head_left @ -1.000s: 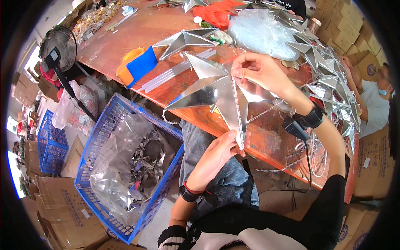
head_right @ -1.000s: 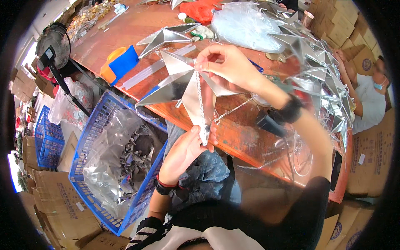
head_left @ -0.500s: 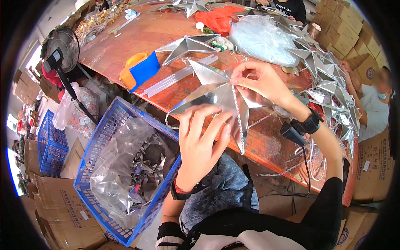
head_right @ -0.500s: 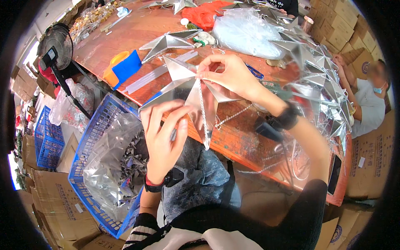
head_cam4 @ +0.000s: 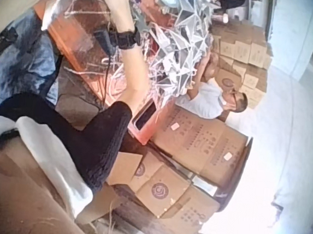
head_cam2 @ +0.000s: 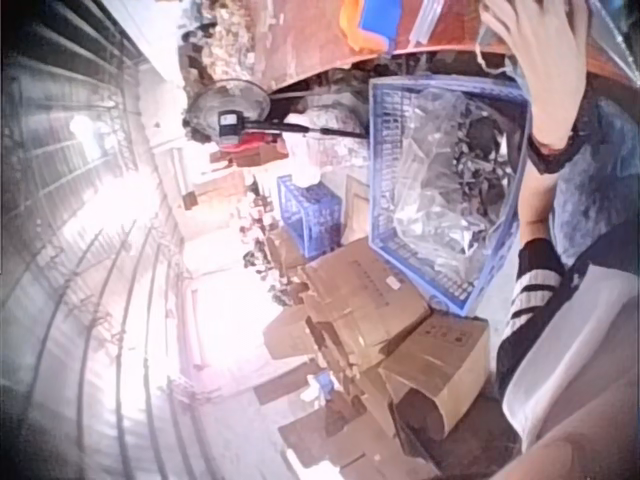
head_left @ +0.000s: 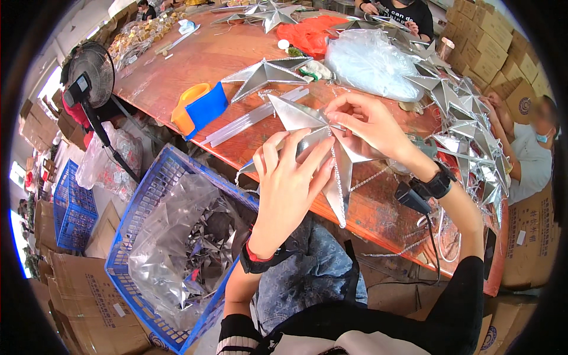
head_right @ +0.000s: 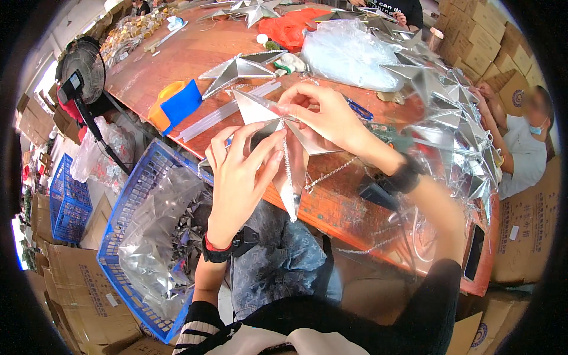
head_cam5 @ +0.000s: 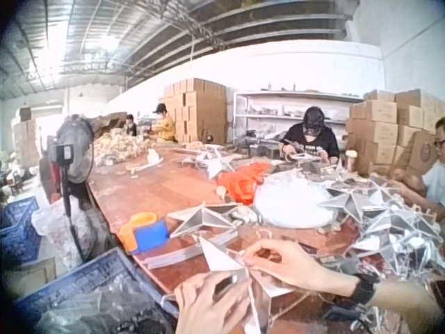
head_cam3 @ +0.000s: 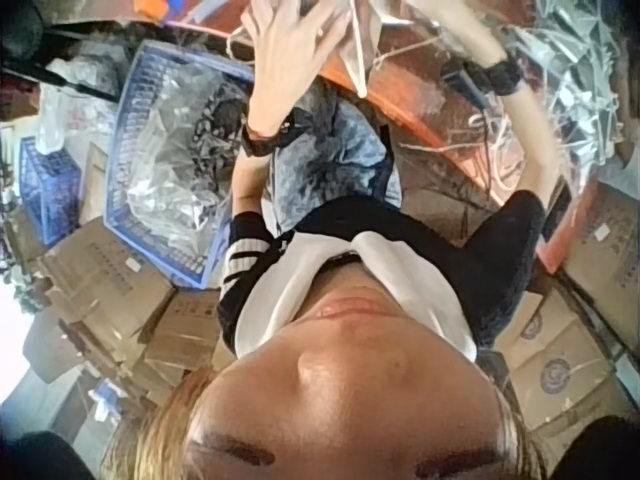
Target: Assembling silver decorative stars using a glue gun and small plastic beads in a factory setting.
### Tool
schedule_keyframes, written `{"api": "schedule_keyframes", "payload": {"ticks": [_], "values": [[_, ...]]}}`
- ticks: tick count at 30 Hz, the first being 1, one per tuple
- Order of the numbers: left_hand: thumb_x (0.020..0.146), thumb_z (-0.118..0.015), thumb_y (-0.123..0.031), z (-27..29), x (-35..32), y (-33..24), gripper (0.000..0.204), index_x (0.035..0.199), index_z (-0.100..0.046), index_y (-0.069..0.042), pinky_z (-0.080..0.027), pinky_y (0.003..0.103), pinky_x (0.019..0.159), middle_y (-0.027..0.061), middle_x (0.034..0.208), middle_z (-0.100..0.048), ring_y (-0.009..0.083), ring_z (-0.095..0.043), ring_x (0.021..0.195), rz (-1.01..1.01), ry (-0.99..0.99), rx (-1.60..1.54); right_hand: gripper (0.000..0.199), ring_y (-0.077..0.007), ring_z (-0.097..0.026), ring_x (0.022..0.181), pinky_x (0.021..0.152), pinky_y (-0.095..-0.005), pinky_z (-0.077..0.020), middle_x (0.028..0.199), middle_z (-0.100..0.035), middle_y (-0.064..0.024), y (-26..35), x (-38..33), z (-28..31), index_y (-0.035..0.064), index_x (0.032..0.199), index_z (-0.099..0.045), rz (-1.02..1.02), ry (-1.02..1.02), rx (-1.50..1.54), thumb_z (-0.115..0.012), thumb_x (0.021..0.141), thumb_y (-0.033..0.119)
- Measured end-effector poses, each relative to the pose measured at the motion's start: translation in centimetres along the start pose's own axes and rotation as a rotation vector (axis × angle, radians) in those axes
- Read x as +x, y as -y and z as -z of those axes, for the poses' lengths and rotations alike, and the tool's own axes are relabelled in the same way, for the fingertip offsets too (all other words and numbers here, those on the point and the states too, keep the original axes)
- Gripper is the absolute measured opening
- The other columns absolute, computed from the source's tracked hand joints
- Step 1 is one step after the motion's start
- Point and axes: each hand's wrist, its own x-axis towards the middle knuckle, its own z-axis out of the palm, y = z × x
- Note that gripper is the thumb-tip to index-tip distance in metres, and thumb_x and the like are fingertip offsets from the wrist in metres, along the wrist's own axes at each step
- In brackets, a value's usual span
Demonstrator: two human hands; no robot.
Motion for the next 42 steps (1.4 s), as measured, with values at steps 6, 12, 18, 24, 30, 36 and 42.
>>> {"api": "schedule_keyframes", "payload": {"ticks": [6, 12, 18, 24, 30, 36, 42], "values": [[0.081, -0.060, -0.023, -0.2, 0.0, 0.2, 0.027, 0.108, -0.063, -0.021, -0.028, 0.039, 0.091, 0.0005, 0.113, -0.051, 0.0252, -0.039, 0.105, -0.002, -0.016, -0.010, 0.018, -0.0072, -0.054, 0.079, 0.069, -0.0215, -0.0445, 0.090, -0.059, -0.0027, 0.4, -0.3, -0.1, -0.0010, 0.096, -0.058, 0.034, -0.002, -0.091, -0.054, 0.090, 0.016], [0.082, -0.059, -0.023, -0.1, -0.1, 0.1, 0.026, 0.107, -0.063, -0.020, -0.028, 0.039, 0.091, 0.0002, 0.113, -0.051, 0.0254, -0.039, 0.105, 0.011, -0.018, -0.022, 0.019, -0.0083, -0.055, 0.079, 0.070, -0.0223, -0.0444, 0.089, -0.059, -0.0040, 0.1, -0.3, -0.1, -0.0015, 0.092, -0.061, 0.114, -0.021, -0.279, -0.054, 0.089, 0.016], [0.083, -0.058, -0.024, -0.2, -0.1, 0.2, 0.026, 0.108, -0.063, -0.020, -0.026, 0.040, 0.094, 0.0012, 0.115, -0.050, 0.0267, -0.037, 0.109, 0.015, -0.009, -0.034, 0.022, -0.0091, -0.055, 0.073, 0.066, -0.0228, -0.0453, 0.082, -0.061, -0.0040, 0.1, -0.2, 0.6, 0.0002, 0.094, -0.063, 0.047, 0.011, -0.189, -0.052, 0.090, 0.019], [0.081, -0.059, -0.020, -0.1, -0.7, -0.1, 0.030, 0.111, -0.060, -0.016, -0.026, 0.043, 0.094, 0.0055, 0.121, -0.047, 0.0285, -0.037, 0.113, 0.016, -0.079, 0.008, 0.018, -0.0068, -0.053, 0.070, 0.063, -0.0225, -0.0457, 0.076, -0.059, -0.0014, 2.3, -1.3, 2.8, 0.0007, 0.096, -0.060, 0.079, 0.001, -0.160, -0.054, 0.089, 0.016], [0.079, -0.057, -0.004, 0.5, -5.6, -0.2, 0.028, 0.107, -0.059, -0.008, -0.032, 0.038, 0.092, 0.0087, 0.111, -0.053, 0.0285, -0.044, 0.104, 0.167, -0.186, -0.231, 0.015, -0.0051, -0.042, 0.063, 0.057, -0.0184, -0.0363, 0.073, -0.045, 0.0020, 4.7, -8.2, 4.8, 0.0052, 0.090, -0.048, 0.067, -0.222, -0.263, -0.045, 0.094, 0.019], [0.069, -0.069, -0.003, -3.6, -8.9, -3.0, 0.066, 0.125, -0.034, -0.004, -0.033, 0.040, 0.096, 0.0182, 0.126, -0.040, 0.0300, -0.040, 0.115, 0.226, -0.105, -0.515, 0.022, -0.0040, -0.033, 0.059, 0.051, -0.0186, -0.0307, 0.071, -0.036, 0.0036, 2.4, -13.7, 4.8, 0.0089, 0.089, -0.044, -0.181, -0.416, -0.142, -0.035, 0.097, 0.027], [0.066, -0.077, -0.010, -7.4, -7.7, -4.3, 0.067, 0.118, -0.036, -0.009, -0.029, 0.046, 0.097, 0.0235, 0.128, -0.036, 0.0367, -0.036, 0.117, 0.272, -0.294, -0.608, 0.023, -0.0076, -0.039, 0.056, 0.050, -0.0229, -0.0338, 0.061, -0.042, -0.0022, -1.0, -14.1, 8.3, 0.0051, 0.094, -0.051, -0.307, -0.447, -0.609, -0.043, 0.095, 0.026]]}}
